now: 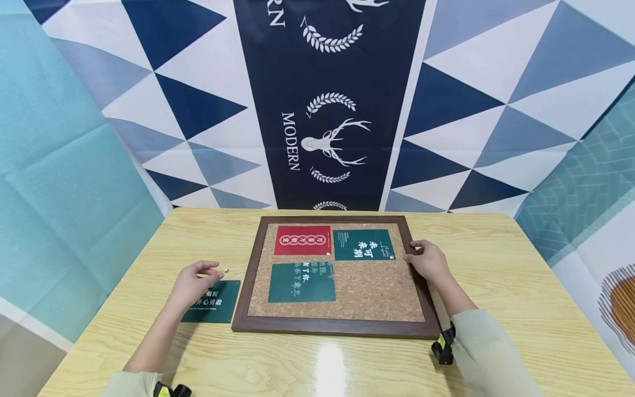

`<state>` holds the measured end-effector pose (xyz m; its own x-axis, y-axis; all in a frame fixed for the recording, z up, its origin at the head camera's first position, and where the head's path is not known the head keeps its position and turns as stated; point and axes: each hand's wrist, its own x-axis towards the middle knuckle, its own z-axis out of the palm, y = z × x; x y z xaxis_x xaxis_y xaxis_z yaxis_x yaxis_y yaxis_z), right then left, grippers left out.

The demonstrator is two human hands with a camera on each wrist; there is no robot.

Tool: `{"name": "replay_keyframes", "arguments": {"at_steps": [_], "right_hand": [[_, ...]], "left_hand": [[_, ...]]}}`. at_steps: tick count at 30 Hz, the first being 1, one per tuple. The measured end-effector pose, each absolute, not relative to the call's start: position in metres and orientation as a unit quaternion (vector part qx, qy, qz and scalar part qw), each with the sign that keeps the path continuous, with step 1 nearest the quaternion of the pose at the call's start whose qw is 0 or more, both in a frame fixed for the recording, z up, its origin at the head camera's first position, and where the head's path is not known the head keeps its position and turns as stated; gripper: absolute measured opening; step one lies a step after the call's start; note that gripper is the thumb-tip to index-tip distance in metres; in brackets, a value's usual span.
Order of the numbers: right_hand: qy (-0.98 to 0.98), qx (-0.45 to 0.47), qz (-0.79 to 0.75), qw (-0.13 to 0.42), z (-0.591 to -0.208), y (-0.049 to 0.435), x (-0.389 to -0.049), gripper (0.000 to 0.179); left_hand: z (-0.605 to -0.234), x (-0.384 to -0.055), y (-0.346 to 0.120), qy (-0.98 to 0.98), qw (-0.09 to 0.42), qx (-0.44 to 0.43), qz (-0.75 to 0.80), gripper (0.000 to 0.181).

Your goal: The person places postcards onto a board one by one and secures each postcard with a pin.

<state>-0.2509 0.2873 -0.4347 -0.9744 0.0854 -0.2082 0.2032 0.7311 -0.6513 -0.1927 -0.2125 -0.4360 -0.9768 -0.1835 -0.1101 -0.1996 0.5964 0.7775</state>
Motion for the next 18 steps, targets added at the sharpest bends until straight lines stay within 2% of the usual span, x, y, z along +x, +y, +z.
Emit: {"name": "replay_keyframes", "arguments": {"at_steps": [18], "right_hand": [[0.928,0.080,-0.353,0.082,-0.435,0.287,-0.251,0.054]], "left_hand": [[-0.447,-0.200,-0.221,0.911,-0.014,-0.126,0.392,0.032]]}}
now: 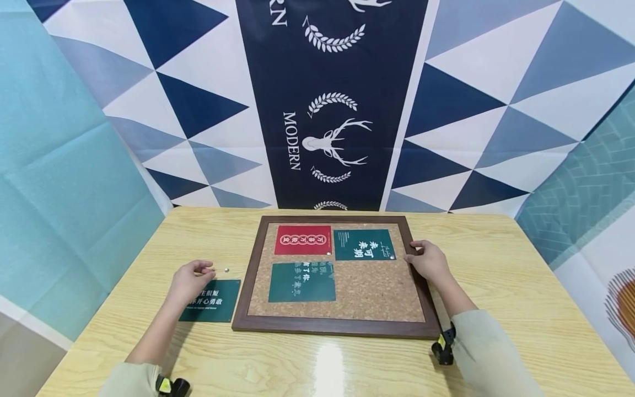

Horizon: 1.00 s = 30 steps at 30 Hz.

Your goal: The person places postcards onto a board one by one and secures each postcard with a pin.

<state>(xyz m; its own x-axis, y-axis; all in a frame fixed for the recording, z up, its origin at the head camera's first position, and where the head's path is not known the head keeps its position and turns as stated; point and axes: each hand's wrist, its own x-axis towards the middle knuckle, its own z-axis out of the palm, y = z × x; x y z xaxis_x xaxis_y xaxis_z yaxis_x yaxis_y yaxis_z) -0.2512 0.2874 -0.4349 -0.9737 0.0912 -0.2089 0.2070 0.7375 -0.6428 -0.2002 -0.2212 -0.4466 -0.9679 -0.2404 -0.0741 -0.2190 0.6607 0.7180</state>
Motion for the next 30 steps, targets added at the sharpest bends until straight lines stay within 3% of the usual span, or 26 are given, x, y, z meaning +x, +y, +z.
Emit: {"name": "replay_keyframes", "arguments": {"at_steps": [30], "right_hand": [[0.929,0.076,-0.355,0.077,-0.434,0.286,-0.249,0.053]], "left_hand": [[-0.450,-0.216,-0.231,-0.941,-0.018,0.101,-0.324,0.021]]}}
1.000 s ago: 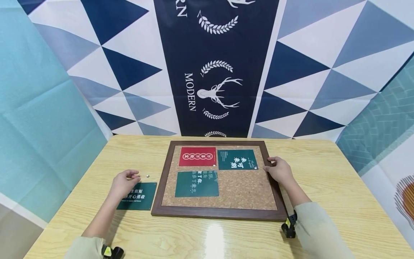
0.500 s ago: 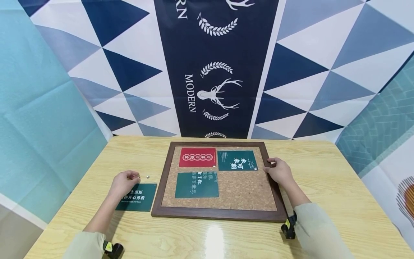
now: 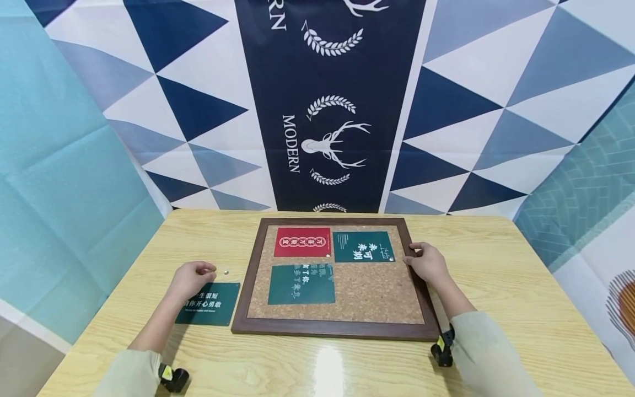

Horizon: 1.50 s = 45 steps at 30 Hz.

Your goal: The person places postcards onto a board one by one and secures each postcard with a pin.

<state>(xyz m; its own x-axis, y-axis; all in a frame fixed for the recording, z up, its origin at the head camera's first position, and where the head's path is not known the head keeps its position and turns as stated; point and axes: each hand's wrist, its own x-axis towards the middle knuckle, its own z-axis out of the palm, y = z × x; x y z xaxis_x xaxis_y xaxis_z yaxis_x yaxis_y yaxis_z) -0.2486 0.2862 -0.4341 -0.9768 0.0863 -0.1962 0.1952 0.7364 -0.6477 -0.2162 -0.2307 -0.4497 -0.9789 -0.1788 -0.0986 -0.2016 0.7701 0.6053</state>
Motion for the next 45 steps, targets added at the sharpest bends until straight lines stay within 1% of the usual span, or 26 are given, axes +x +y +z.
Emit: {"name": "replay_keyframes", "arguments": {"at_steps": [7,18,34,45], "right_hand": [[0.929,0.074,-0.353,0.076,-0.435,0.286,-0.249,0.052],[0.928,0.083,-0.355,0.077,-0.436,0.284,-0.251,0.052],[0.928,0.081,-0.355,0.078,-0.437,0.285,-0.252,0.052],[0.930,0.089,-0.350,0.063,-0.437,0.285,-0.251,0.055]], "left_hand": [[-0.451,-0.217,-0.233,0.943,0.017,-0.100,0.318,0.019],[-0.449,-0.218,-0.234,0.943,0.023,-0.104,0.317,0.019],[-0.445,-0.216,-0.232,0.927,-0.008,-0.107,0.358,0.020],[-0.439,-0.214,-0.230,0.921,-0.019,-0.091,0.378,0.018]]}}
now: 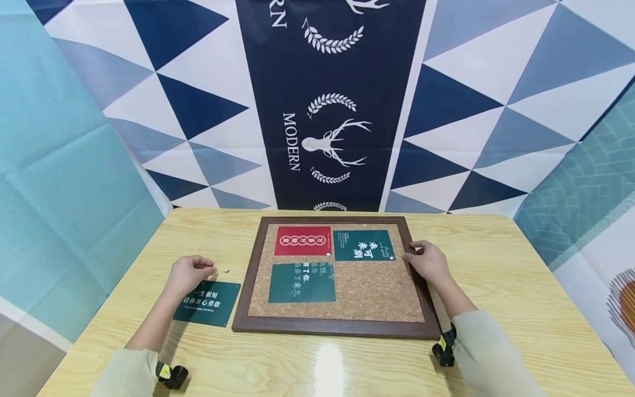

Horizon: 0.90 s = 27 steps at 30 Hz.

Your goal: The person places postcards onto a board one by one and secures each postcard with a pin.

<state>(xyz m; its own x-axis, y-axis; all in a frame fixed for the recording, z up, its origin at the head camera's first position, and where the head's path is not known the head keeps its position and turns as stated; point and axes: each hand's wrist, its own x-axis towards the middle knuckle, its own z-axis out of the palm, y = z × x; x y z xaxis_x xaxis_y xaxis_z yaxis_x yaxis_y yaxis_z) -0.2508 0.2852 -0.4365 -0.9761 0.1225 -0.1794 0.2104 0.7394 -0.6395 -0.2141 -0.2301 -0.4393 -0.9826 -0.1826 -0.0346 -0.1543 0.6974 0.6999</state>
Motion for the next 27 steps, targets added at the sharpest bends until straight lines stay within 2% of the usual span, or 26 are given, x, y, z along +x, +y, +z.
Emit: {"name": "replay_keyframes", "arguments": {"at_steps": [10,27], "right_hand": [[0.933,0.090,-0.347,0.025,-0.424,0.278,-0.248,0.055],[0.933,0.062,-0.353,0.007,-0.410,0.259,-0.243,0.053]], "left_hand": [[-0.434,-0.211,-0.228,-0.914,0.028,0.086,-0.395,0.017],[-0.423,-0.206,-0.219,-0.901,0.018,0.061,-0.428,0.022]]}}
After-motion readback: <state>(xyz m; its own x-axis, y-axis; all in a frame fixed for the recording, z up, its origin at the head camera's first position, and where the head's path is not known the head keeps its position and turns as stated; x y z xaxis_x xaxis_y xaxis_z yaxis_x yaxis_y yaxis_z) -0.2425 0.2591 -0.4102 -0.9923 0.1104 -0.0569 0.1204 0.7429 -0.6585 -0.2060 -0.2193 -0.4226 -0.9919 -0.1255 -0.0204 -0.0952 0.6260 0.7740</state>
